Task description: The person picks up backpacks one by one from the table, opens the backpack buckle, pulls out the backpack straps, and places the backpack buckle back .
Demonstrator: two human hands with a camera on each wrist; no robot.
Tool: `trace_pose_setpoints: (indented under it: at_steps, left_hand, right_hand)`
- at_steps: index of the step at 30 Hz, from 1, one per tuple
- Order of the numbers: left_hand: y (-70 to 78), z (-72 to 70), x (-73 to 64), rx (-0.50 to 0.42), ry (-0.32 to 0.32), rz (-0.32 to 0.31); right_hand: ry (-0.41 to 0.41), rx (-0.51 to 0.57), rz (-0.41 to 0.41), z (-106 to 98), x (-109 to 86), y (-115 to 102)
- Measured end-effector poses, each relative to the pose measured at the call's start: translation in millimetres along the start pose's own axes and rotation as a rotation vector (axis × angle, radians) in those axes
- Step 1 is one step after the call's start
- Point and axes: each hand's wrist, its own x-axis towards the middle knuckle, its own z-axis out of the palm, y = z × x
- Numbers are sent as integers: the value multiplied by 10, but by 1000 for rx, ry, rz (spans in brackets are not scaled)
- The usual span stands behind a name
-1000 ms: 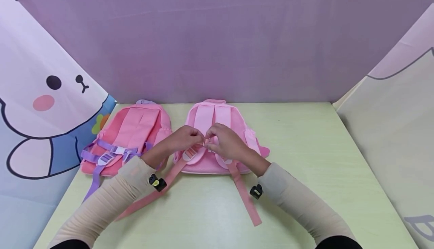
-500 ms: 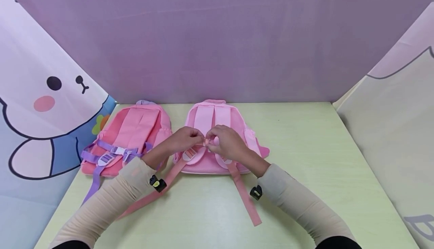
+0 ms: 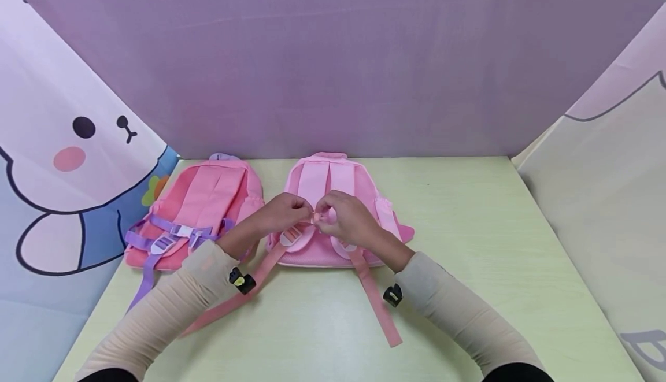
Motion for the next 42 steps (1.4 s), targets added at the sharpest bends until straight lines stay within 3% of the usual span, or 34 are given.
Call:
trace_pose_setpoints:
  at_steps: [4, 10, 25, 33, 42]
  left_hand:
    - [24, -29, -18, -25, -13, -20]
    - [-9, -69, -29, -56, -63, 7]
    - [-24, -79, -35, -93, -76, 31]
    - [-4, -47, -7, -138, -126, 30]
    - [-4, -66, -35, -97, -91, 39]
  right_hand:
    - [-40, -67, 13, -22, 5, -38]
    - [-27, -113, 24, -29, -10, -63]
    - [10, -92, 9, -22, -12, -31]
    - [35, -77, -28, 0, -9, -18]
    - [36, -89, -34, 8, 4, -19]
